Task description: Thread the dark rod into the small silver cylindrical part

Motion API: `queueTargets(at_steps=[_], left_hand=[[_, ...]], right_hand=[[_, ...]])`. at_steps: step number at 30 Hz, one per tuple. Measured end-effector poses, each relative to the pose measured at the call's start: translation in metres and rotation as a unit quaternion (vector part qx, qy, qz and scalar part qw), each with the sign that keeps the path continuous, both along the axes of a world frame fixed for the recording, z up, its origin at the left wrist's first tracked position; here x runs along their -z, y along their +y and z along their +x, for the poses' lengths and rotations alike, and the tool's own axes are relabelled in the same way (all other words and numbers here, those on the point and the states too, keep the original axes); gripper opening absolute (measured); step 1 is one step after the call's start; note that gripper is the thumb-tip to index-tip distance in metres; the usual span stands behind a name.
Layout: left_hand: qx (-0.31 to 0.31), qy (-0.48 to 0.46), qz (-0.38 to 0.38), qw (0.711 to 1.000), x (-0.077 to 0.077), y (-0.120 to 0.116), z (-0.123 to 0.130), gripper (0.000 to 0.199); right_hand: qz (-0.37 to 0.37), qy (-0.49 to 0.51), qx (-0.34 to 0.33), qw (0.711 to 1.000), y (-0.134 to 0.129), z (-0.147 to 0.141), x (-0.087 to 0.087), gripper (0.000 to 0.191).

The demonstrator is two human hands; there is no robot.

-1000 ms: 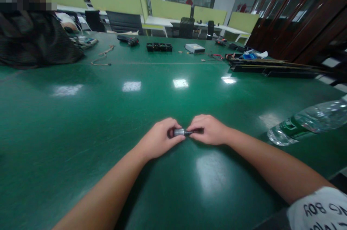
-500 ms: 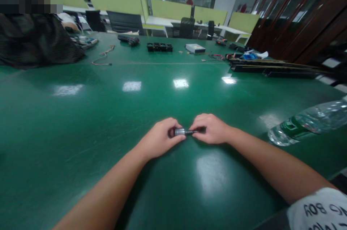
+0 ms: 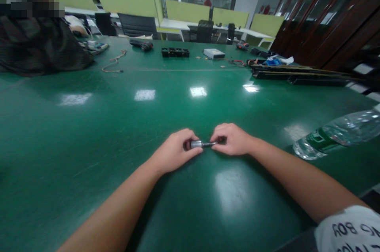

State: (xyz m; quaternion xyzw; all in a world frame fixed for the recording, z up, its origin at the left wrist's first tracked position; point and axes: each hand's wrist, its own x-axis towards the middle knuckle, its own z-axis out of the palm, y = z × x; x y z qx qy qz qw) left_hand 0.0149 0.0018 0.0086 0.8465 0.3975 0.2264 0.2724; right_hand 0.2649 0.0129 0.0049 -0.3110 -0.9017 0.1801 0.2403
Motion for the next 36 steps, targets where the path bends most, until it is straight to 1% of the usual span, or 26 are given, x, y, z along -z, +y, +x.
queueTargets(at_steps=[3,6,9,12,15,18,22,26,28,31,36], left_hand=[[0.004,-0.002,0.0,1.0,0.0,0.0,-0.001,0.02],[0.005,-0.003,-0.001,1.0,0.0,0.0,-0.001,0.02],[0.003,-0.004,-0.002,1.0,0.0,0.0,-0.001,0.02],[0.002,-0.003,-0.002,1.0,0.0,0.0,0.0,0.02],[0.003,-0.005,-0.002,1.0,0.0,0.0,0.0,0.02],[0.004,-0.006,0.005,1.0,0.001,0.0,0.0,0.02],[-0.004,-0.004,0.006,1.0,0.001,0.001,0.0,0.02],[-0.006,-0.003,0.01,1.0,0.003,0.001,0.0,0.02],[-0.003,-0.005,0.015,1.0,0.004,0.001,0.0,0.02],[0.0,-0.011,0.022,1.0,0.004,0.001,-0.001,0.022],[0.0,-0.018,0.021,1.0,0.002,0.0,0.0,0.023]], right_hand=[[-0.029,-0.002,-0.003,1.0,0.003,0.005,-0.001,0.005],[-0.087,-0.022,-0.002,0.996,0.012,0.017,-0.002,0.007],[-0.144,-0.032,0.033,0.989,0.021,0.031,-0.001,0.012],[-0.174,-0.025,0.063,0.982,0.026,0.039,-0.001,0.015],[-0.193,-0.021,0.045,0.98,0.023,0.036,-0.003,0.017],[-0.188,-0.024,0.02,0.982,0.017,0.027,-0.005,0.017],[-0.16,-0.013,0.02,0.987,0.01,0.014,-0.006,0.016],[-0.107,-0.001,0.017,0.994,0.003,0.0,-0.004,0.017],[-0.076,-0.001,0.0,0.997,0.0,-0.006,-0.002,0.019],[-0.057,0.005,-0.016,0.998,-0.002,-0.01,0.001,0.023],[-0.042,0.007,-0.018,0.999,-0.001,-0.009,0.004,0.022]])
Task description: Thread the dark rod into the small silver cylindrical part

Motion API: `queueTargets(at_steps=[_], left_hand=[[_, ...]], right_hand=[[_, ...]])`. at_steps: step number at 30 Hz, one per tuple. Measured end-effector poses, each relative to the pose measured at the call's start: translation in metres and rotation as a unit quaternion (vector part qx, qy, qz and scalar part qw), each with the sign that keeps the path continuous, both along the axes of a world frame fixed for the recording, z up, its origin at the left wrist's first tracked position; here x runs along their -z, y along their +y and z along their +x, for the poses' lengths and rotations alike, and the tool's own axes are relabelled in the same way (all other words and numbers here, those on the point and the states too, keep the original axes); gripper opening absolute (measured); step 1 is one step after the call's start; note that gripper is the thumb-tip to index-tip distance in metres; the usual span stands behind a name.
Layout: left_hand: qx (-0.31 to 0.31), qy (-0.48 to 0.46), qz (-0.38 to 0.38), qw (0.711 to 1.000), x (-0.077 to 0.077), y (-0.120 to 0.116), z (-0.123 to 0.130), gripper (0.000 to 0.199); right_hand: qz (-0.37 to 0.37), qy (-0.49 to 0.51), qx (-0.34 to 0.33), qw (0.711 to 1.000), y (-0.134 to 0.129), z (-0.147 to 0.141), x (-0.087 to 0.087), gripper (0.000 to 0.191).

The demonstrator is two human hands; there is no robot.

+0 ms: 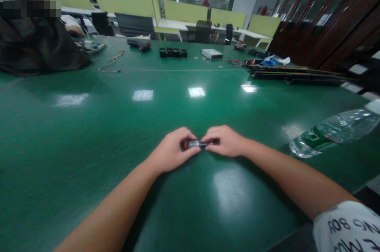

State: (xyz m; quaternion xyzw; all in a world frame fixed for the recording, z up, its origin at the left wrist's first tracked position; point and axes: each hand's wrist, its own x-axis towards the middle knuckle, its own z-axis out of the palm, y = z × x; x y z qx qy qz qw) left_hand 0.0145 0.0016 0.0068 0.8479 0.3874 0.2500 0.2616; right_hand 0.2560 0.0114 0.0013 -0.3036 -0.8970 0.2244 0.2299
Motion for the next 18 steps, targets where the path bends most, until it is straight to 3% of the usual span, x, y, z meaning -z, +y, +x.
queueTargets(at_steps=[18], left_hand=[[-0.016,-0.004,-0.022,1.0,0.0003,0.0031,0.0019,0.024]], right_hand=[[0.044,-0.01,-0.005,0.999,0.0008,-0.0022,-0.0018,0.019]])
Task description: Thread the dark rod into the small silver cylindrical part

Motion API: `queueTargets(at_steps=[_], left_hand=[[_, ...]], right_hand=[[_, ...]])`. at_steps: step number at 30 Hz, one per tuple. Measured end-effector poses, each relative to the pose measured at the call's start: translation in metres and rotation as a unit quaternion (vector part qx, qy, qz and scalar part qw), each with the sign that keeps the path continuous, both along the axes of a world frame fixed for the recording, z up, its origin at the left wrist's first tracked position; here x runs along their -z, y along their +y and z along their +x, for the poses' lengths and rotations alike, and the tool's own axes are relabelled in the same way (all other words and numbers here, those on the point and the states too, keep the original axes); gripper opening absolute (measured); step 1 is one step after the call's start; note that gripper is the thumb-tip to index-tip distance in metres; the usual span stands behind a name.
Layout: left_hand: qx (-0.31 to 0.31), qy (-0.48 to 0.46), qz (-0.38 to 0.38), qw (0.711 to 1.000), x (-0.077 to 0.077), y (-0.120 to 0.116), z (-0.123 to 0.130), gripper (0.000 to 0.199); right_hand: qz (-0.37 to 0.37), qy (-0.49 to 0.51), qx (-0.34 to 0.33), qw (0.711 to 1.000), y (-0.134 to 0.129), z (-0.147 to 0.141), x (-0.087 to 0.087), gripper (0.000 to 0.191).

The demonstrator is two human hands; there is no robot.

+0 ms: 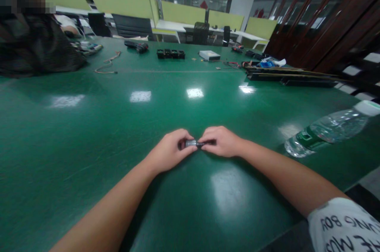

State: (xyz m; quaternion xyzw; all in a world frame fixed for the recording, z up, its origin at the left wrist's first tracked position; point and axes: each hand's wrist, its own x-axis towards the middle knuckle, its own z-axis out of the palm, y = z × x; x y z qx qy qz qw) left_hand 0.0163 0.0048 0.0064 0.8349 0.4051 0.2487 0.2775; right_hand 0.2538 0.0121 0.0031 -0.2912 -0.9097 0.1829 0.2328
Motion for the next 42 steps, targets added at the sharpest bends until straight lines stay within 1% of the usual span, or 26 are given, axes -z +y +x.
queueTargets(at_steps=[9,20,25,30,37,42], left_hand=[[0.0,0.005,0.009,1.0,-0.0002,0.0004,0.0,0.023],[-0.007,0.005,0.003,1.0,-0.0012,-0.0004,0.0,0.024],[-0.01,0.004,-0.003,1.0,-0.0012,0.0003,-0.0008,0.024],[-0.003,0.011,-0.005,1.0,-0.0009,0.0009,-0.0014,0.023],[-0.009,0.012,0.007,1.0,-0.0002,0.0012,-0.0013,0.024],[0.002,0.016,0.011,1.0,0.0011,0.0032,-0.0012,0.024]], right_hand=[[0.001,-0.005,0.008,1.0,0.0001,0.003,-0.0021,0.019],[-0.034,0.015,0.028,0.999,0.0027,0.0015,-0.0001,0.014],[-0.045,0.019,0.026,0.998,0.0035,0.0023,0.0013,0.014],[-0.046,0.028,0.026,0.998,0.0035,0.0036,0.0037,0.014],[-0.051,0.033,0.028,0.998,0.006,0.0013,0.0035,0.011],[-0.036,0.026,0.03,0.999,0.0062,0.0019,0.0043,0.01]])
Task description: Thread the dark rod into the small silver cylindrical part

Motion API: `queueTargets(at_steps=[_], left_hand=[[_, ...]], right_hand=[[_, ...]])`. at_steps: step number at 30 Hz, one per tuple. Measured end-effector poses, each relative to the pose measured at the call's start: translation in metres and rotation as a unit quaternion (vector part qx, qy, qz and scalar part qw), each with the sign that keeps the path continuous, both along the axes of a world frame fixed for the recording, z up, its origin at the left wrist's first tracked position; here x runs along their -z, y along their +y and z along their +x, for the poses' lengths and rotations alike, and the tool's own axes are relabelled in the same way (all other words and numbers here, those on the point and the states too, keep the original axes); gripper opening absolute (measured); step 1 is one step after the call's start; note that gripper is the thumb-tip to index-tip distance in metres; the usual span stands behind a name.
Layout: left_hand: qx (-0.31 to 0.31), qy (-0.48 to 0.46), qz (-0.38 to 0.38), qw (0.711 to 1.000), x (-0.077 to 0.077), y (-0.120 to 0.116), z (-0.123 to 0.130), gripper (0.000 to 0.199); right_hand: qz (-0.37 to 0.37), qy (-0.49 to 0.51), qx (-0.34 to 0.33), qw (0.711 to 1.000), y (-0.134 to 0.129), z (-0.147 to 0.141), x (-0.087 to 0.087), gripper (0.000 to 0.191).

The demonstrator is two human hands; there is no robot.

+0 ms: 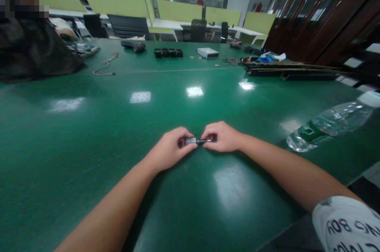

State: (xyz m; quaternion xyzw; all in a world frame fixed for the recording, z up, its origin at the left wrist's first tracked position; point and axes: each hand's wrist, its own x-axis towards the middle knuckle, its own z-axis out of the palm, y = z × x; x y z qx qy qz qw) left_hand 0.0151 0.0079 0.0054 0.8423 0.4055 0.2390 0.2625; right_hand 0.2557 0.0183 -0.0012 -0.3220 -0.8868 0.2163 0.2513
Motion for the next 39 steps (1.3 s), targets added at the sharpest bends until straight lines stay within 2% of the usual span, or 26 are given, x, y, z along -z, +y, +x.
queueTargets(at_steps=[10,17,23,27,36,39], left_hand=[[0.0,0.0,0.011,1.0,0.001,0.002,0.0,0.024],[-0.009,-0.002,0.0,1.0,-0.001,0.0,0.0,0.024],[-0.016,-0.003,-0.008,1.0,-0.002,-0.001,0.0,0.023],[-0.016,0.0,-0.009,1.0,-0.002,-0.002,0.0,0.024],[-0.02,-0.004,-0.012,1.0,-0.001,-0.002,0.001,0.024],[-0.02,-0.004,-0.014,1.0,-0.001,-0.003,0.002,0.024]], right_hand=[[-0.003,0.01,0.003,1.0,0.005,-0.001,0.006,0.011],[-0.006,0.004,-0.001,1.0,0.003,0.003,0.002,0.009],[-0.062,-0.037,0.003,0.997,0.011,0.029,-0.005,0.011],[-0.105,-0.029,0.046,0.993,0.02,0.044,-0.005,0.014],[-0.096,-0.009,0.004,0.995,0.01,0.027,-0.007,0.016],[-0.068,0.006,-0.003,0.998,0.005,0.016,-0.005,0.017]])
